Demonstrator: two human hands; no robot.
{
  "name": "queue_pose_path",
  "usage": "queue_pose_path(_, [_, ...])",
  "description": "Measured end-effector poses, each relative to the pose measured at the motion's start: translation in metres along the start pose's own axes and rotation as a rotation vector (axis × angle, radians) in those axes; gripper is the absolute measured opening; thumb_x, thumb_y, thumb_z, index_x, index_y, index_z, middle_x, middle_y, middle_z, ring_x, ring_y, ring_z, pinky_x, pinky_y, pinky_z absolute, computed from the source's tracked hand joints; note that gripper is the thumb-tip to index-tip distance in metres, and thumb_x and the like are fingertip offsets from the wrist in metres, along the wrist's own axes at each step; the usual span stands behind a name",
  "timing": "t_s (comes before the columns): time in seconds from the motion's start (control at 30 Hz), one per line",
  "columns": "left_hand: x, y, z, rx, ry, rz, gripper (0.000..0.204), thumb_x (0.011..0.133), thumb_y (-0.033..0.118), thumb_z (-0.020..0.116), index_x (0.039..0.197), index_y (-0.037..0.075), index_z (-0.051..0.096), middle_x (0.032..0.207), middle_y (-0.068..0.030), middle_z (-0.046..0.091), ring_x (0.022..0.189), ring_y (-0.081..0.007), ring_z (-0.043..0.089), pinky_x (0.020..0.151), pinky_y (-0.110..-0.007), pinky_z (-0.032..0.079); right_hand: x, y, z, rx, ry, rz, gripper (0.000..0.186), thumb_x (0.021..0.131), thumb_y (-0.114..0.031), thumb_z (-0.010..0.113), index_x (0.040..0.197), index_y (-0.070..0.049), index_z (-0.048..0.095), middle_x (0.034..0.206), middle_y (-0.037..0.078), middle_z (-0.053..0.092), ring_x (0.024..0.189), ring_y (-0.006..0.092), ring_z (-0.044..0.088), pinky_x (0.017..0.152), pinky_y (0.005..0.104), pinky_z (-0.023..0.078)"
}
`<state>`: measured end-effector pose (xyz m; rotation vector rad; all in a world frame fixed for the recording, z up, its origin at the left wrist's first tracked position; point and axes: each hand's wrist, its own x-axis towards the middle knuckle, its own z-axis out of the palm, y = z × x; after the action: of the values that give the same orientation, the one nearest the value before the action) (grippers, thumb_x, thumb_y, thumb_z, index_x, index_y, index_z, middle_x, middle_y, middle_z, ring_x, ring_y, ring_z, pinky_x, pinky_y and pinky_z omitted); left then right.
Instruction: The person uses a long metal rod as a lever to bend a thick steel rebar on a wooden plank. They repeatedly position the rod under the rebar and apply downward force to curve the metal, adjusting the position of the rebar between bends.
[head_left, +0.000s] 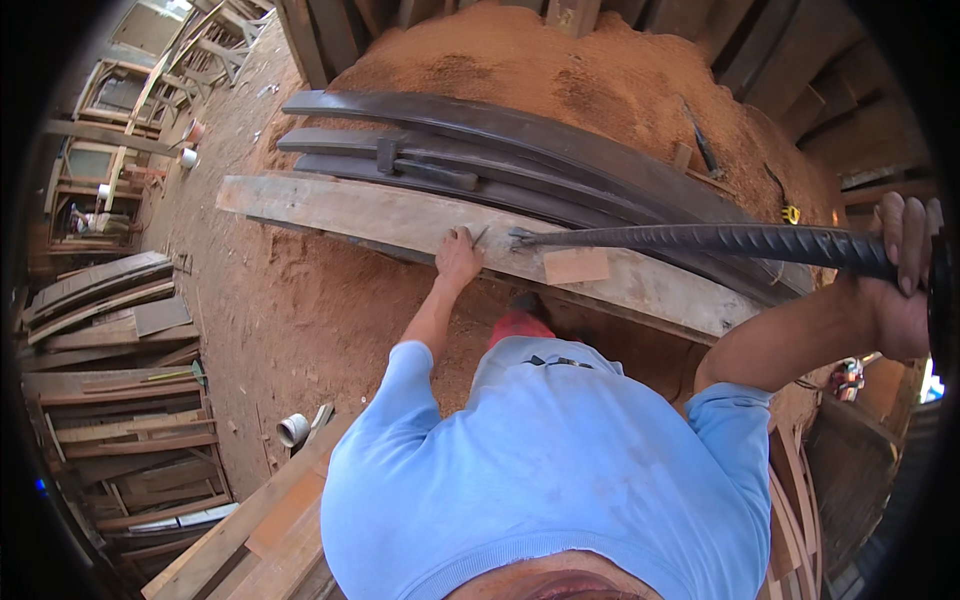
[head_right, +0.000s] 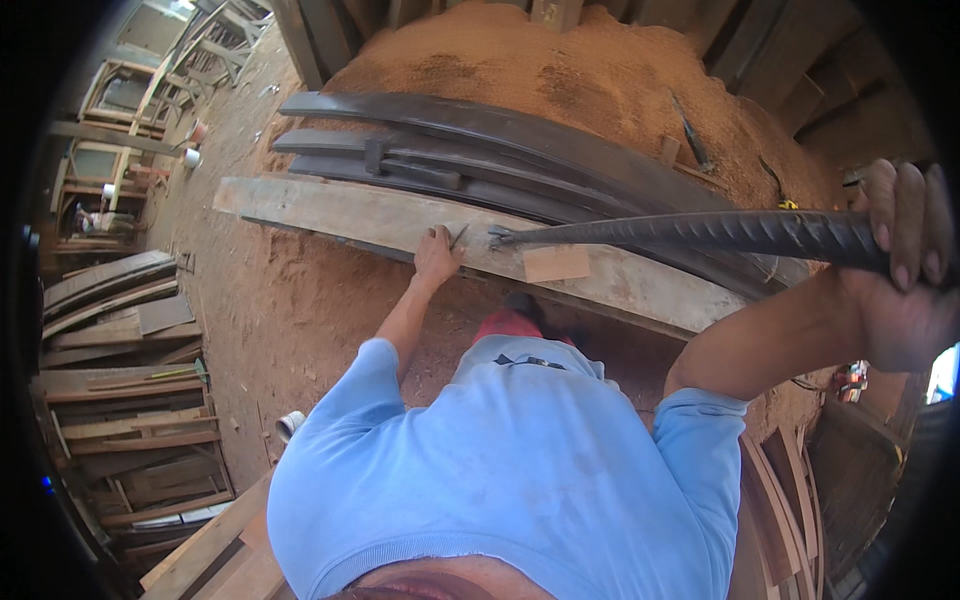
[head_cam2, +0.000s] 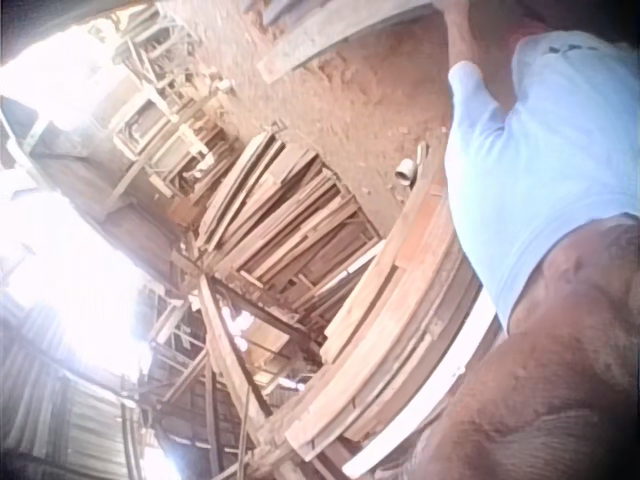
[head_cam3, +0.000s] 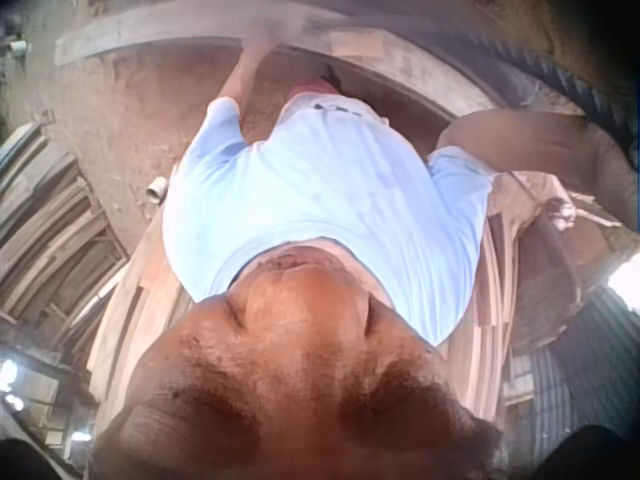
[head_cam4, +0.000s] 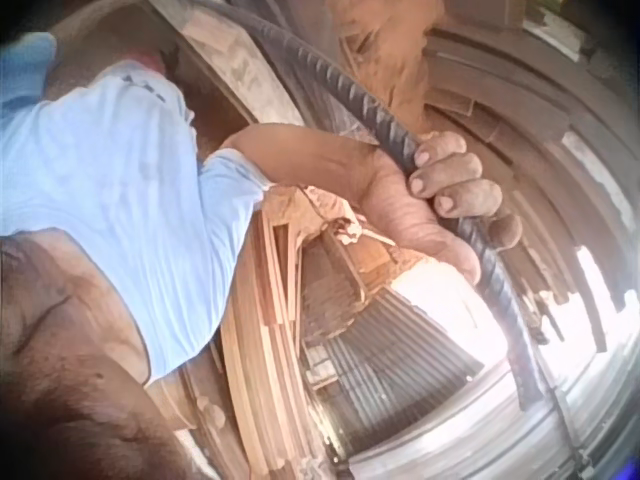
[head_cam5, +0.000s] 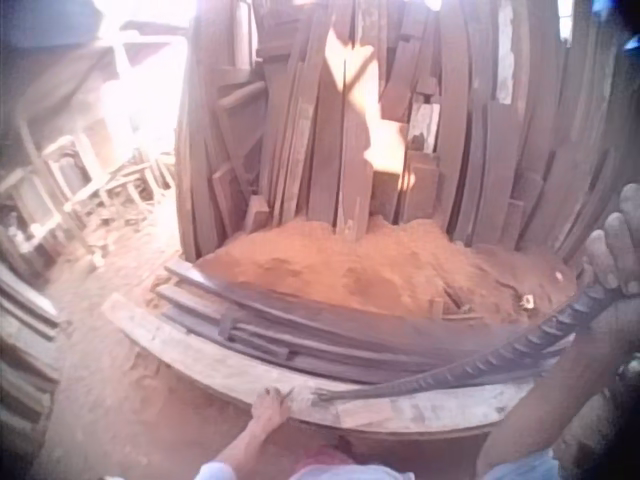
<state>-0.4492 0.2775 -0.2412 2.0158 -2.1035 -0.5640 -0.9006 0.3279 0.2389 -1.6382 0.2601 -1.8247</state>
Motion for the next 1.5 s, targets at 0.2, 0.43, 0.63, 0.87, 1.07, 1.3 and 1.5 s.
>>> queue_pose_path(0.2, [0.025,-0.014,0.030,-0.065,0.047,0.083,0.031,0.087,0.021,0.073,0.104,0.001,0.057,0.103,-0.0242,0.064,0.098,-0.0447,0.062,0.085,-0.054,0.050,-0.048,-0.004,0.025,0.055,0.123,-0.006,0.053,0.093,-0.053,0.071,0.120,-0.009,0.056,0.070,-0.008,0.053,0.058,0.0034,0.053,0.061,0.0251,0.043])
queue_pose_path(0.43, [0.016,-0.010,0.032,-0.379,0.282,-0.066,0.013,0.095,0.013,0.063,0.100,0.002,0.060,0.090,-0.0220,0.065,0.087,-0.0411,0.065,0.079,-0.050,0.049,-0.123,-0.026,0.014,0.026,0.080,0.013,0.055,0.095,-0.062,0.062,0.111,-0.009,0.057,0.055,-0.010,0.047,0.045,0.0047,0.046,0.059,0.0240,0.043])
queue_pose_path(0.63, [-0.009,0.047,-0.014,-0.355,0.221,0.113,0.019,0.098,0.011,0.061,0.114,0.001,0.064,0.095,-0.0193,0.070,0.088,-0.0319,0.069,0.081,-0.040,0.053,-0.097,-0.011,0.019,0.012,-0.033,-0.029,0.051,0.095,-0.061,0.062,0.100,-0.010,0.056,0.055,-0.011,0.048,0.042,0.0040,0.046,0.052,0.0222,0.041])
queue_pose_path(0.87, [-0.006,0.085,0.018,-0.563,0.293,0.130,0.013,0.101,0.012,0.057,0.109,0.001,0.060,0.096,-0.0164,0.069,0.093,-0.0284,0.068,0.086,-0.040,0.053,-0.039,0.020,0.015,0.331,-0.324,0.185,0.048,0.094,-0.053,0.071,0.090,-0.007,0.058,0.055,-0.007,0.047,0.038,0.0032,0.043,0.040,0.0221,0.042])
queue_pose_path(1.07, [0.018,0.185,0.017,-1.196,0.175,0.337,0.021,0.106,0.019,0.042,0.103,0.001,0.051,0.095,-0.0113,0.068,0.089,-0.0246,0.064,0.091,-0.037,0.049,-0.046,0.019,0.039,0.042,0.154,0.138,0.043,0.103,-0.047,0.058,0.093,-0.005,0.059,0.058,-0.007,0.045,0.042,0.0017,0.040,0.041,0.0218,0.037])
queue_pose_path(1.3, [0.023,0.230,0.011,-1.525,-0.190,0.301,0.016,0.104,0.024,0.045,0.099,0.009,0.047,0.081,-0.0043,0.055,0.052,-0.0126,0.052,0.040,-0.027,0.045,-0.031,0.018,0.033,-0.051,-0.195,-0.048,0.045,0.104,-0.044,0.057,0.101,0.001,0.062,0.058,-0.007,0.046,0.044,0.0002,0.039,0.043,0.0233,0.035])
queue_pose_path(1.5, [0.011,0.303,0.010,-1.641,-0.261,0.290,0.020,0.105,0.028,0.044,0.104,0.008,0.048,0.078,-0.0052,0.055,0.049,-0.0140,0.054,0.043,-0.027,0.049,0.002,0.001,0.049,-0.121,0.029,-0.218,0.034,0.098,-0.034,0.070,0.089,-0.002,0.063,0.057,-0.005,0.044,0.048,0.0051,0.041,0.047,0.0253,0.033])
